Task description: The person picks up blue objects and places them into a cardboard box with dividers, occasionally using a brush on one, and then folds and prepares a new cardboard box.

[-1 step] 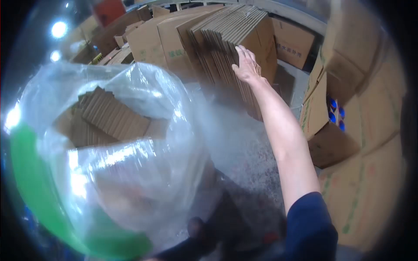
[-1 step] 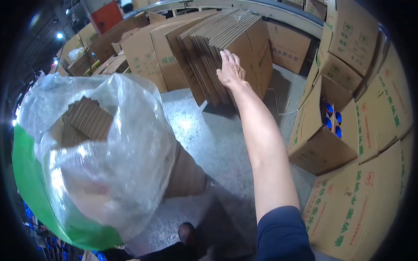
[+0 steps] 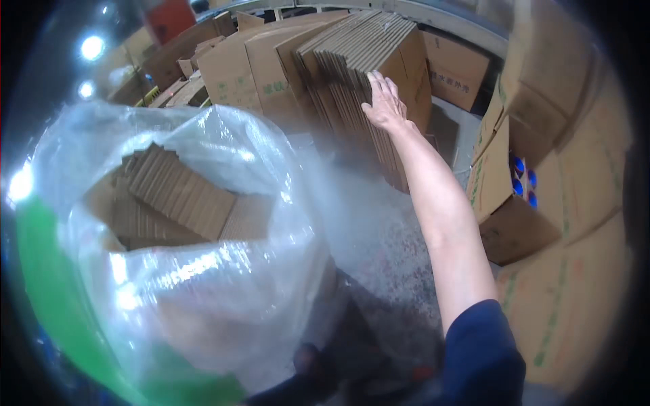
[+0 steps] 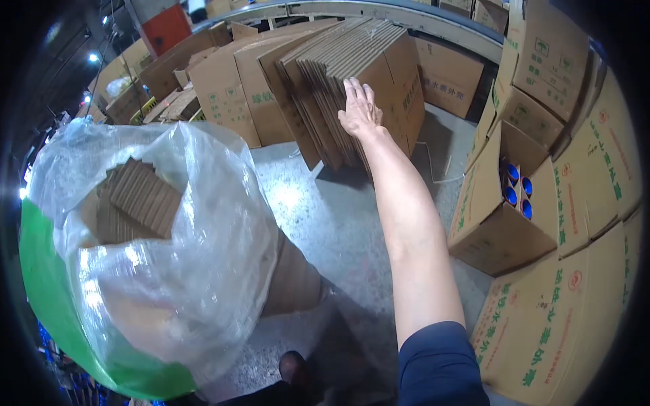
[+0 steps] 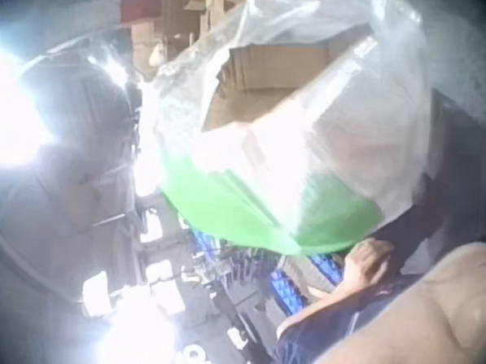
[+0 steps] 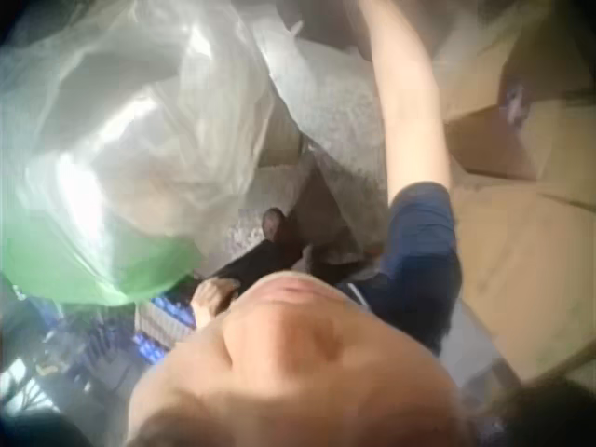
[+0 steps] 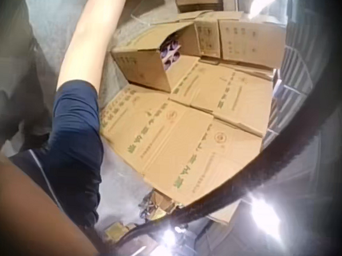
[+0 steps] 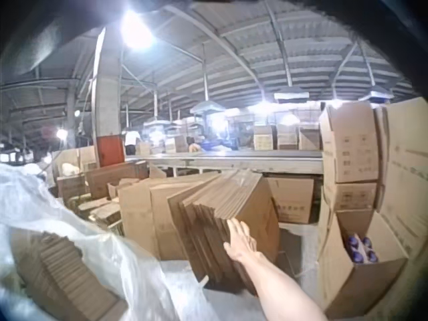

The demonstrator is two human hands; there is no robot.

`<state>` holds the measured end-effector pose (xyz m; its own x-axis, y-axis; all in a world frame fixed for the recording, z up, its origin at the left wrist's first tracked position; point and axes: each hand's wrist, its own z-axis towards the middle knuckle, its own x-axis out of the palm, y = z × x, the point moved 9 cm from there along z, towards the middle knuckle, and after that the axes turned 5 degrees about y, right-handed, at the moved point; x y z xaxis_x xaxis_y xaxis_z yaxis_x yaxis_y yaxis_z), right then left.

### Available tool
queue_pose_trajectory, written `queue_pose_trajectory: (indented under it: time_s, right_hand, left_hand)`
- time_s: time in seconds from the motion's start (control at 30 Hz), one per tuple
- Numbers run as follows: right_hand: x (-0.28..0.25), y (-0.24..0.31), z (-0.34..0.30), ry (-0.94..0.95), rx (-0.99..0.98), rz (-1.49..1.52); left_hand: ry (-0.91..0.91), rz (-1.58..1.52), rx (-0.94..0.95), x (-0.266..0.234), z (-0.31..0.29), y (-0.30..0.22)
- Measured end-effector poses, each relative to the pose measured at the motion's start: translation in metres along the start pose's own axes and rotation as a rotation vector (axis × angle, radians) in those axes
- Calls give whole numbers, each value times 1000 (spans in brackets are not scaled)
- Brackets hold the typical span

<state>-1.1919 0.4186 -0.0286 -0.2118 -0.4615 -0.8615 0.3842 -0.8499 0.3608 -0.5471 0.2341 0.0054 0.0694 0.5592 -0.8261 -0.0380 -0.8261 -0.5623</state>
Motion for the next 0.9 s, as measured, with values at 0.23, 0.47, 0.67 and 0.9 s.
queue_pose_trajectory:
  time_s: [0.23,0.47,0.67,0.9]
  right_hand:
    - [2,-15,29,-151,-95,-185]
    - [-79,-23,-18,-313,-76,-88]
    - [-175,51,-209,-384,-220,266]
    - [-269,203,-443,-164,-290,620]
  left_hand:
    - [48,-76,-110,-7,21,27]
    - [35,-35,-111,-13,-1,21]
    - [72,-28,-187,-18,-59,11]
    - [-37,-159,21,47,-55,-52]
